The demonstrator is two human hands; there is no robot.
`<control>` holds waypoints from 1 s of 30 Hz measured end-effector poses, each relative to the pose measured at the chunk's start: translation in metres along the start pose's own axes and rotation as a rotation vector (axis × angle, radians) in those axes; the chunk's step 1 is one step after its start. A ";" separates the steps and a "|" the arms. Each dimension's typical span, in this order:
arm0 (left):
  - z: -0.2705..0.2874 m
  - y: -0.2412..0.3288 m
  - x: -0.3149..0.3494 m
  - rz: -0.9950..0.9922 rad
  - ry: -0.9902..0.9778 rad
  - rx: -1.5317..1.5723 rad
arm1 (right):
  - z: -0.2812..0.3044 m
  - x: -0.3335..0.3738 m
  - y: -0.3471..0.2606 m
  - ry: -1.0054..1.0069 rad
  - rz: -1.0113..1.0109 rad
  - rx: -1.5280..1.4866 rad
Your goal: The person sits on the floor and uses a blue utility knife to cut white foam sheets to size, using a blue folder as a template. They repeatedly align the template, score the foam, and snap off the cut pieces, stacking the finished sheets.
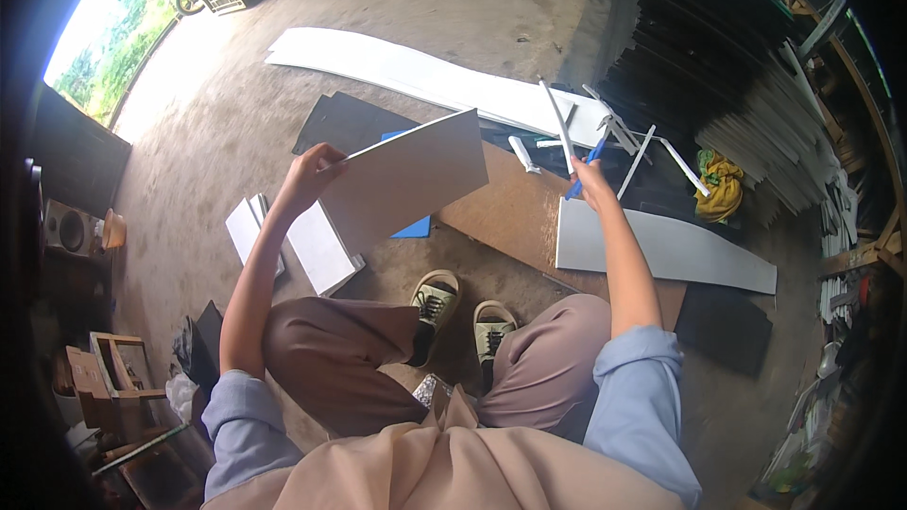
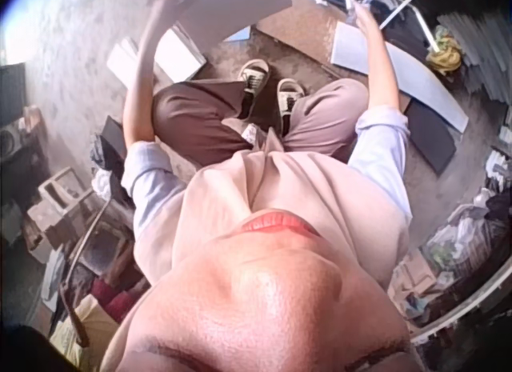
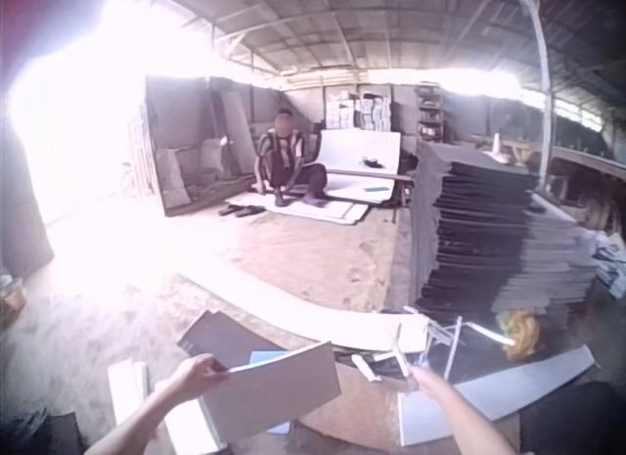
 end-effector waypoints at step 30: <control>-0.100 -0.232 0.153 0.940 0.604 1.261 | -0.385 0.166 0.070 -0.955 0.318 0.649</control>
Point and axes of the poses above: each hand's wrist, its own x-axis away from the middle knuckle, its own z-axis out of the back of the hand, y = z × x, the point moved 5 cm from there along -x, towards the middle knuckle, and after that the axes turned 10 degrees about z, right-handed, at the moved point
